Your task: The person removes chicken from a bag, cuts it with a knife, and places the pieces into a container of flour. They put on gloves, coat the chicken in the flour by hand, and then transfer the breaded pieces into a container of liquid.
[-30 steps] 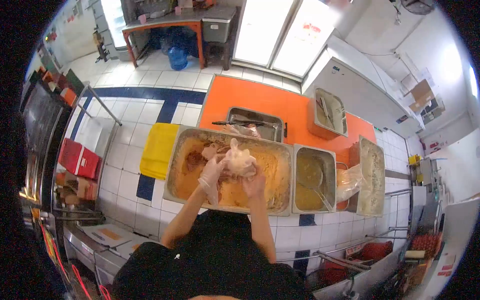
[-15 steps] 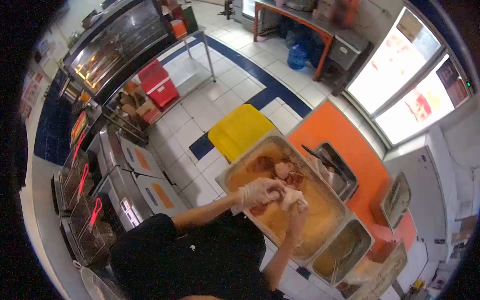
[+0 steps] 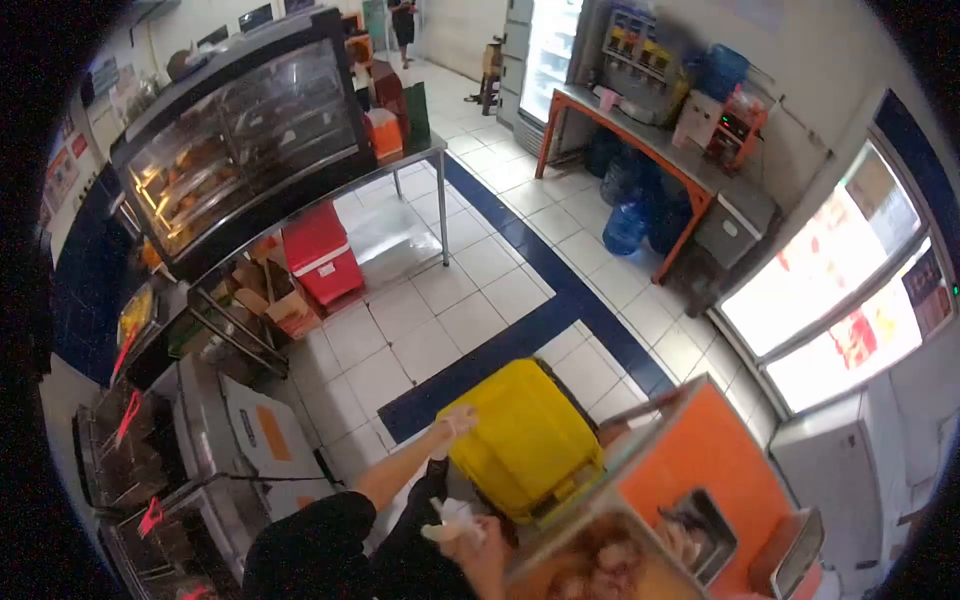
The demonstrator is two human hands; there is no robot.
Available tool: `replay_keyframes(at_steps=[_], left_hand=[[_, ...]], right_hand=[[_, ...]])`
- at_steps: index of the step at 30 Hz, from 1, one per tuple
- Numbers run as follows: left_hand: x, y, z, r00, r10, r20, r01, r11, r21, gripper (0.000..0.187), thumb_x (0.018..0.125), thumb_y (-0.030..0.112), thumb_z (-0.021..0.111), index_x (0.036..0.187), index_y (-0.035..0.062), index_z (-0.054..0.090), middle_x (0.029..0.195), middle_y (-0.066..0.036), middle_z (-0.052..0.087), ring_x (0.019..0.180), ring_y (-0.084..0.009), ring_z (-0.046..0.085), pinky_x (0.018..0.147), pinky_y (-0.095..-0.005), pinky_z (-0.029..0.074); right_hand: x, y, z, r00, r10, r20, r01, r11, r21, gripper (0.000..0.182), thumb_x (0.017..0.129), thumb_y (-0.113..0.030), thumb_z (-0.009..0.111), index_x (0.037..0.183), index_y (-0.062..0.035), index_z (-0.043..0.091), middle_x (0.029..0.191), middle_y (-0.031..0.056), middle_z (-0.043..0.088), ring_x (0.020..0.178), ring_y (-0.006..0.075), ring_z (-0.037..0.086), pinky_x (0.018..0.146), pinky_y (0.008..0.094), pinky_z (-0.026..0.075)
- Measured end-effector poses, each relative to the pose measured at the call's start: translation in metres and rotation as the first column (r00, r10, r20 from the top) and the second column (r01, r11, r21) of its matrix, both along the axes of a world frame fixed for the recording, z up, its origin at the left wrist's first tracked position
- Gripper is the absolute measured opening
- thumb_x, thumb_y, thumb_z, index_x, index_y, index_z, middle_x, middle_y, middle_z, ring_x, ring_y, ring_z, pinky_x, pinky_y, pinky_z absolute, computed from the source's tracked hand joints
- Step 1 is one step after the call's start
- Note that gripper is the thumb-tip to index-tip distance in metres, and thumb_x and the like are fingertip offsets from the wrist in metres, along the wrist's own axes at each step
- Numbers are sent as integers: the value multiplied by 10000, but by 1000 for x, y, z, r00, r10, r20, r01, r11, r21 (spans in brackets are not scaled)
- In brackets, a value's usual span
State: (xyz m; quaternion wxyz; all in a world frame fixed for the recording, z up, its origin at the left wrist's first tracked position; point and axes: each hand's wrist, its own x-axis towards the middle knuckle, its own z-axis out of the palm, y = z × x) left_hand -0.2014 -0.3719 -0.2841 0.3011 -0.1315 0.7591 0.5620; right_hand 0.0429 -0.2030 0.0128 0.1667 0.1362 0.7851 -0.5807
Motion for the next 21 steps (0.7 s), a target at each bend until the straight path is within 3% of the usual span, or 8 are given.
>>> replay_keyframes(at_steps=[2,3,5,9,11,14,19,21], left_hand=[[-6,-15,-136,968,167,-186,-89,927,365,624,886,310,595,1427,109,357,1178,-113,599,948,-247,585,816,-371,480],[-16,-16,-134,971,169,-168,-97,925,368,624,886,310,595,1427,109,357,1178,-113,599,948,-247,585,816,-371,480],[-44,2,-106,977,-212,34,213,942,-258,672,865,287,636,1438,109,335,1276,-120,546,1069,-283,551,922,-404,446],[-64,11,-92,970,-212,118,238,926,-292,673,852,274,656,1426,97,352,1351,-143,487,1167,-311,501,982,-431,407],[-71,7,-62,940,-43,339,17,997,77,662,829,323,679,1383,87,404,1304,-163,523,1121,-332,537,945,-432,435],[-82,26,-114,928,-16,372,-23,995,99,620,818,314,679,1339,80,437,1231,-180,568,1066,-341,575,897,-425,466],[-43,48,59,971,-205,-122,206,979,-8,503,811,267,625,1239,33,504,1031,-158,629,905,-263,610,770,-382,495],[-18,76,155,959,-278,-58,279,960,9,473,802,260,594,1215,35,548,1072,-187,637,935,-288,625,805,-386,494]], right_hand=[[-34,-42,-15,994,-20,104,35,990,-137,374,793,-104,643,1122,-13,489,977,113,579,891,189,559,780,298,458],[-42,-55,-22,977,-5,213,35,990,-138,387,788,-114,658,1124,-15,496,1001,113,573,925,187,559,789,301,451],[-24,-55,-111,990,-54,128,62,996,-59,345,805,-145,650,1096,-9,524,965,105,592,897,184,570,775,301,457],[-35,-52,-134,968,-116,223,115,993,19,304,827,-180,636,1061,-3,557,919,95,614,857,179,582,756,300,464],[-47,-55,-127,954,-109,280,108,994,18,299,830,-182,633,1057,-2,560,912,94,616,851,177,582,753,299,465],[-62,-61,-131,949,-69,306,71,997,4,291,834,-186,628,1050,-2,565,902,92,618,840,175,584,749,298,466],[-67,-99,-148,953,116,281,-88,990,-112,279,842,-193,620,1039,-1,573,885,88,622,823,171,586,741,296,468],[-60,-99,-157,939,209,274,-174,974,-145,275,845,-196,617,1035,-1,576,878,87,624,816,170,587,738,296,469]])
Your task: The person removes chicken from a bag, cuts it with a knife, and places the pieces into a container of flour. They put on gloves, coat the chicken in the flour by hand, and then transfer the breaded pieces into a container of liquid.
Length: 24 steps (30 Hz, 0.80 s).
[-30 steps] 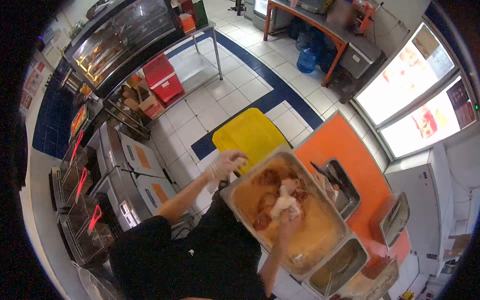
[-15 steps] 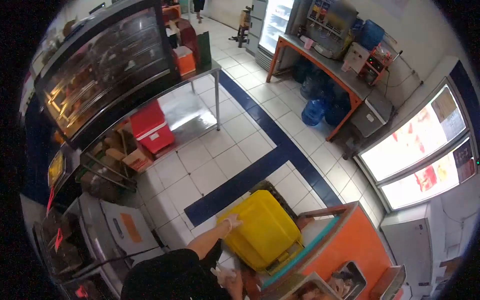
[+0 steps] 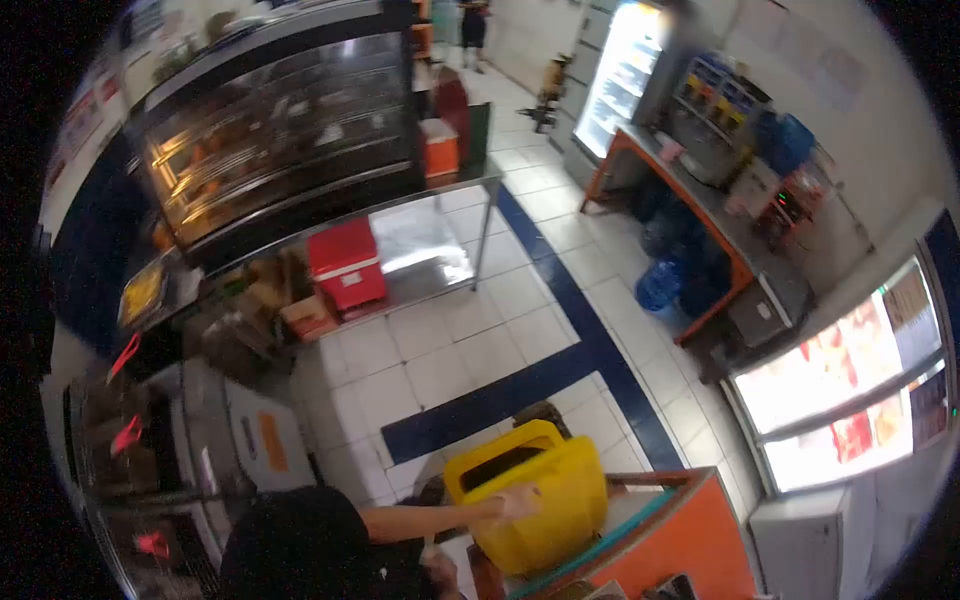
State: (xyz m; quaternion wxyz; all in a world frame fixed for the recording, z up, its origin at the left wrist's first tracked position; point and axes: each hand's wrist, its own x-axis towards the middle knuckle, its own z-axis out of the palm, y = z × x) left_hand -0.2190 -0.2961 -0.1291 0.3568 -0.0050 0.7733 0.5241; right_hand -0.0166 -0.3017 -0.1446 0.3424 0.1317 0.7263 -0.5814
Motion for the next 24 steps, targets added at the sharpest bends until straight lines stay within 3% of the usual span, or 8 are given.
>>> replay_keyframes(at_steps=[7,13,18,19,20,21,22,24], left_hand=[[91,112,32,844,-398,-359,533,696,482,475,830,311,568,1225,51,529,1012,-69,632,829,-222,626,689,-346,523],[13,-47,123,847,-516,-129,516,739,434,409,855,298,549,1211,98,561,933,-68,641,813,-217,632,676,-330,521],[-65,-278,61,780,-74,-622,134,990,51,423,792,310,578,1162,111,633,1014,-105,692,872,-262,660,762,-381,511],[-72,-322,37,956,178,-233,-140,976,169,364,815,257,565,1143,119,643,1005,-89,697,839,-263,659,762,-394,511],[-81,-378,53,865,-5,-501,-176,933,-313,314,851,209,520,1126,122,646,995,-105,693,805,-282,656,762,-394,510],[-73,-437,57,813,243,-529,-364,921,-137,294,865,212,512,1112,125,646,988,-128,685,814,-310,651,783,-396,505],[-65,-491,58,708,475,-524,-535,844,42,275,879,215,505,1099,128,646,982,-152,678,823,-338,645,804,-397,501],[-60,-575,41,399,402,-824,-751,660,-41,262,892,238,516,1082,108,642,945,-154,677,777,-309,647,748,-375,519]], right_hand=[[-8,-9,-21,985,167,41,-166,986,-26,263,855,-205,605,1019,0,587,854,82,630,792,165,590,727,293,471],[-65,-41,-53,959,269,87,-268,963,-17,256,864,-213,596,1006,0,596,834,78,635,771,161,592,718,291,474],[-197,-113,-80,912,407,-55,-409,912,-38,254,872,-220,588,995,1,604,817,74,639,754,157,594,710,290,476],[-243,-133,-82,896,420,-148,-429,903,-33,253,873,-221,586,993,1,606,814,73,640,750,157,595,708,289,476],[-298,-159,-80,864,428,-265,-445,895,-5,253,875,-223,584,991,1,607,810,73,641,747,156,595,707,289,476],[-346,-197,-59,783,495,-376,-424,868,259,262,905,-244,549,930,-2,647,723,62,648,665,131,599,654,282,485],[-380,-242,18,856,325,-403,-347,938,18,263,922,-242,544,946,-3,652,745,60,647,656,113,590,630,277,480],[-464,-332,124,446,289,-847,-335,932,141,210,926,-203,567,969,-12,642,737,50,630,639,110,567,589,258,457]])
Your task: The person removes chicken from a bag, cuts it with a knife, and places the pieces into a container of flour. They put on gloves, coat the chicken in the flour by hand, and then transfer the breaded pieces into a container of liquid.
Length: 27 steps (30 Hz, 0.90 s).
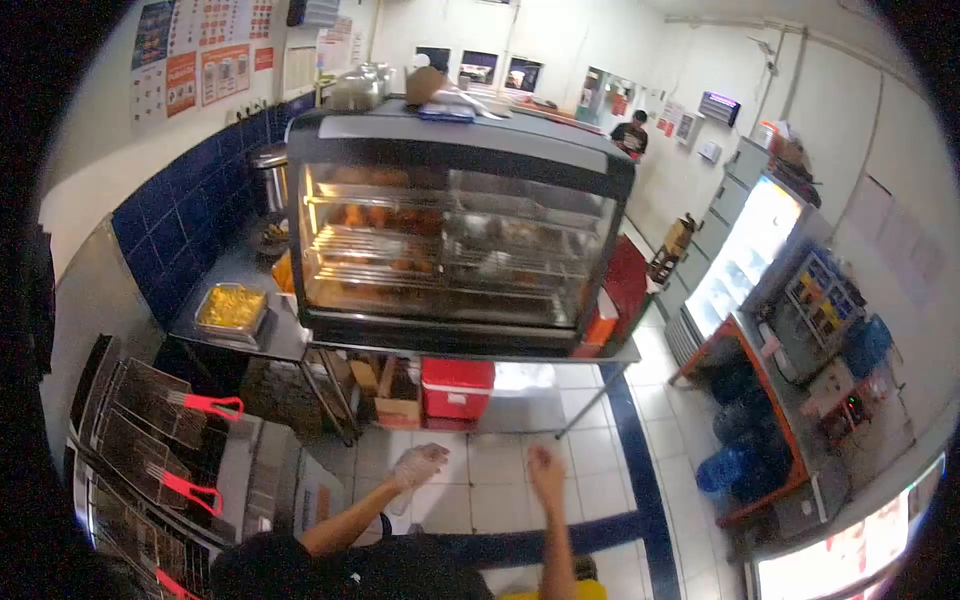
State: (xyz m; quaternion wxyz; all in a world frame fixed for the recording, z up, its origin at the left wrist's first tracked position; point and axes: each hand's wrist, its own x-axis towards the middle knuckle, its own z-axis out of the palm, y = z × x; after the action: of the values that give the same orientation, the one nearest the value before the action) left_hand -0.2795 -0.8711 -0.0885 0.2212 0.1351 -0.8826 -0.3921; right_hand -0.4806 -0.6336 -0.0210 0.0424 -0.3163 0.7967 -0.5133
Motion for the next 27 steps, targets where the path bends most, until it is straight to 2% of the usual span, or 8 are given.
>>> replay_keyframes(at_steps=[1,3,7,13,19,21,23,27], left_hand=[[-1,-43,-41,997,39,-61,-30,990,140,239,911,239,552,1072,84,637,927,-97,688,753,-198,641,681,-323,528],[24,-60,49,954,248,170,-298,694,656,216,929,221,559,1058,67,637,920,-40,677,746,-105,608,638,-266,506],[36,-87,103,925,341,166,-358,641,679,210,940,230,561,1053,67,633,925,-17,662,742,-86,604,631,-252,491],[-17,-130,219,911,412,-22,-293,684,668,232,951,181,548,1118,30,603,917,-19,647,742,-75,583,670,-239,486],[-95,-203,388,812,360,-460,-419,908,-28,148,901,96,578,1026,56,645,936,-38,681,831,-123,623,735,-280,499],[-123,-223,438,810,324,-490,-354,935,32,139,871,95,608,998,60,649,930,-70,678,869,-170,642,757,-304,504],[-152,-244,499,826,269,-495,-464,823,-328,147,858,119,616,990,64,651,925,-91,670,867,-220,646,781,-315,509],[-232,-331,562,848,250,-468,-517,589,-622,201,913,224,556,1056,111,642,915,-91,679,847,-216,669,804,-339,524]], right_hand=[[-42,-46,39,999,-30,25,32,997,-71,201,911,-205,598,944,-13,649,741,51,624,652,104,570,595,260,461],[-39,-134,234,935,79,-346,-164,961,-224,228,914,-227,621,933,-2,650,734,37,626,655,88,548,591,263,453],[-75,-285,433,716,288,-636,-514,834,-201,286,925,-283,577,879,-9,643,687,49,630,609,103,574,567,275,443],[-209,-535,532,608,168,-776,-273,962,-5,310,850,-295,600,1031,-61,690,958,157,697,938,325,662,828,419,512],[-297,-669,558,623,429,-654,-211,898,387,518,704,-263,730,1146,-16,619,1295,268,506,1195,322,523,982,403,432],[-301,-677,562,504,584,-636,-315,810,494,302,650,-234,754,817,13,703,861,163,689,711,243,658,664,364,546],[-292,-665,565,454,572,-683,-437,811,389,270,652,-214,740,780,19,693,639,115,654,501,205,592,503,355,515],[-304,-656,575,448,491,-747,-545,812,207,263,682,-240,741,729,5,656,604,96,632,485,162,554,459,331,442]])
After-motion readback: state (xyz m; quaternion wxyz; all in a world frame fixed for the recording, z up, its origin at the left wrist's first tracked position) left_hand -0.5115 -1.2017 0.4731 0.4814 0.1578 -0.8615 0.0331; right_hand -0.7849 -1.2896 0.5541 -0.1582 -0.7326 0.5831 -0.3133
